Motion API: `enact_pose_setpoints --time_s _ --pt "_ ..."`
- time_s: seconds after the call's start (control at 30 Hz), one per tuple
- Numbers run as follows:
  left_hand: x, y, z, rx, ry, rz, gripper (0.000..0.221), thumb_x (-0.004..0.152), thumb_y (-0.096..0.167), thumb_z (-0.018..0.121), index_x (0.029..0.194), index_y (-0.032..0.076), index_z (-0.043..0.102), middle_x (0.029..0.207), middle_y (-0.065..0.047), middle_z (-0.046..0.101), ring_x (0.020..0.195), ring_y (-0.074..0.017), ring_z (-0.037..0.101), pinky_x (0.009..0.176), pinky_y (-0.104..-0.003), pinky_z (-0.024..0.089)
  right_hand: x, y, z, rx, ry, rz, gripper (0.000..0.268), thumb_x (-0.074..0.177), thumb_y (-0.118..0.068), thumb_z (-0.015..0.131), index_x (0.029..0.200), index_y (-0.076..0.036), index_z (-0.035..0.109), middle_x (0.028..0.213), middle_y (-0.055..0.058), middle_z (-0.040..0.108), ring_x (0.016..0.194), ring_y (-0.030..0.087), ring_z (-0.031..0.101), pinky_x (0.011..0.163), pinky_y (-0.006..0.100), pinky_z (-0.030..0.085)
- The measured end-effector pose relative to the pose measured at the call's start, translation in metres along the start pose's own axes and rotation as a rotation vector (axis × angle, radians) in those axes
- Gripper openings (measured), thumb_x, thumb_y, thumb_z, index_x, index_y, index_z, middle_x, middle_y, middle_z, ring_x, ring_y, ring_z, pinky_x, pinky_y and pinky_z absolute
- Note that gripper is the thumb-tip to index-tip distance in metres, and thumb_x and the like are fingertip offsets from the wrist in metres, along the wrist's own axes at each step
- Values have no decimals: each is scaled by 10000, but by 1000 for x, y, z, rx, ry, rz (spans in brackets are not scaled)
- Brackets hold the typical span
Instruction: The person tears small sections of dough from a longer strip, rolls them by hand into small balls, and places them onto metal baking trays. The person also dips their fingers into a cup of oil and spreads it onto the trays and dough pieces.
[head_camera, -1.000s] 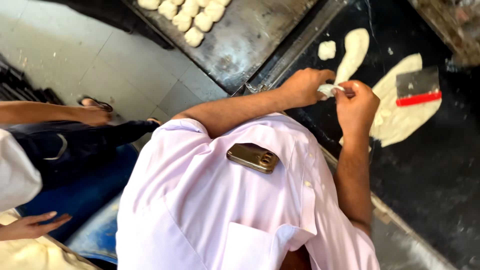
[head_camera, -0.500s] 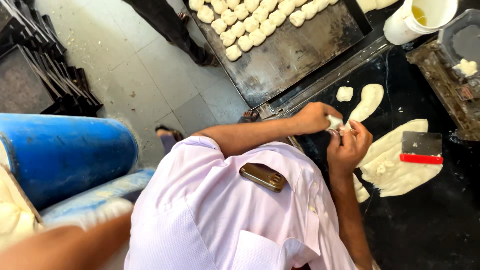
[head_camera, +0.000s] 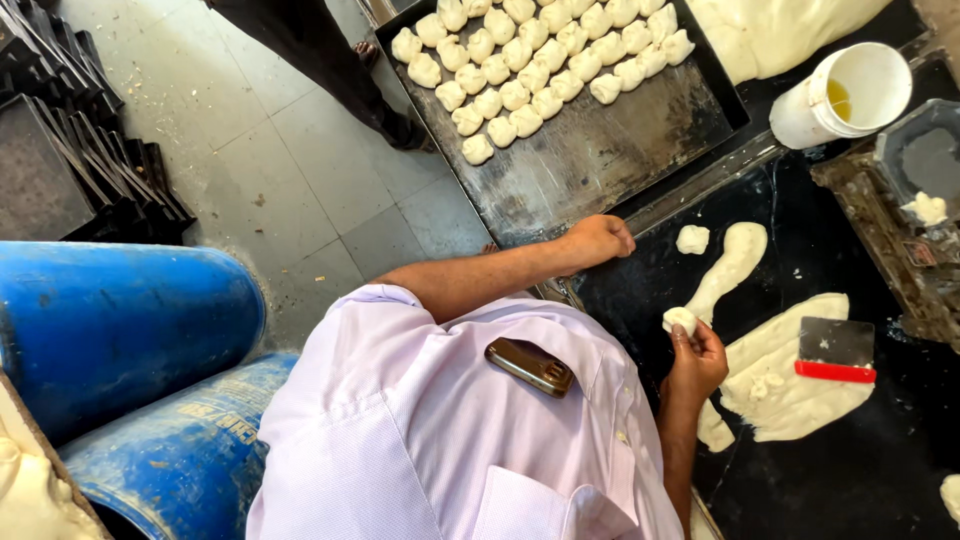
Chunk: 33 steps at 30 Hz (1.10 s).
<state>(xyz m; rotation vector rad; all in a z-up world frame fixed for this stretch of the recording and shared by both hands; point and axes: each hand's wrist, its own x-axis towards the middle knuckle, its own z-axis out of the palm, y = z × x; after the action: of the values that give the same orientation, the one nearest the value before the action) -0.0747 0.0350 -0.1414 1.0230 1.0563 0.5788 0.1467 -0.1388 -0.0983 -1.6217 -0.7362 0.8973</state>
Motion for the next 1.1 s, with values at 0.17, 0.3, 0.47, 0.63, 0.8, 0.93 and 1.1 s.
enact_pose_setpoints --time_s 0.17,0.3,0.47,0.63,0.8,0.93,1.1 --pt "10 -25 12 53 -37 114 114 748 146 735 844 86 733 835 -52 765 822 -196 723 787 -350 581 8 22 -19 18 -5 -48 384 936 113 700 1306 95 596 1253 165 664 1124 217 676 1001 311 587" --pt "6 -30 29 -9 13 67 101 755 156 769 818 82 740 781 -42 751 767 -172 706 726 -334 583 8 12 -17 8 9 17 353 948 106 680 1288 89 587 1235 174 665 1077 242 699 929 361 634" --pt "-18 -25 29 -50 32 30 120 735 179 781 830 114 748 781 2 770 772 -131 738 719 -312 586 6 -12 -19 -10 -13 78 326 980 80 706 1285 96 592 1226 203 677 1058 259 728 918 376 655" --pt "-34 -52 36 -141 83 -18 114 761 176 772 851 115 739 803 -5 770 790 -141 749 729 -319 598 6 -19 -21 -2 -41 175 298 1018 32 729 1281 92 603 1205 201 676 1026 252 719 909 362 663" --pt "-39 -65 38 -74 49 4 117 838 207 761 927 134 739 899 1 770 879 -129 736 787 -313 592 11 -16 1 -33 -79 223 319 1018 3 710 1300 53 569 1223 188 675 1038 234 732 872 340 669" --pt "-39 -63 40 -113 63 -29 154 833 218 771 941 118 724 920 -1 770 892 -132 749 801 -314 611 9 -25 13 -45 -140 212 353 1023 28 707 1328 23 529 1227 188 661 1054 230 732 874 338 673" --pt "-34 -54 36 -113 20 -68 195 808 234 791 939 108 720 924 -14 766 888 -146 741 788 -325 602 15 -29 16 -43 -132 192 298 1009 67 732 1259 54 571 1210 193 665 1056 247 740 909 368 694"
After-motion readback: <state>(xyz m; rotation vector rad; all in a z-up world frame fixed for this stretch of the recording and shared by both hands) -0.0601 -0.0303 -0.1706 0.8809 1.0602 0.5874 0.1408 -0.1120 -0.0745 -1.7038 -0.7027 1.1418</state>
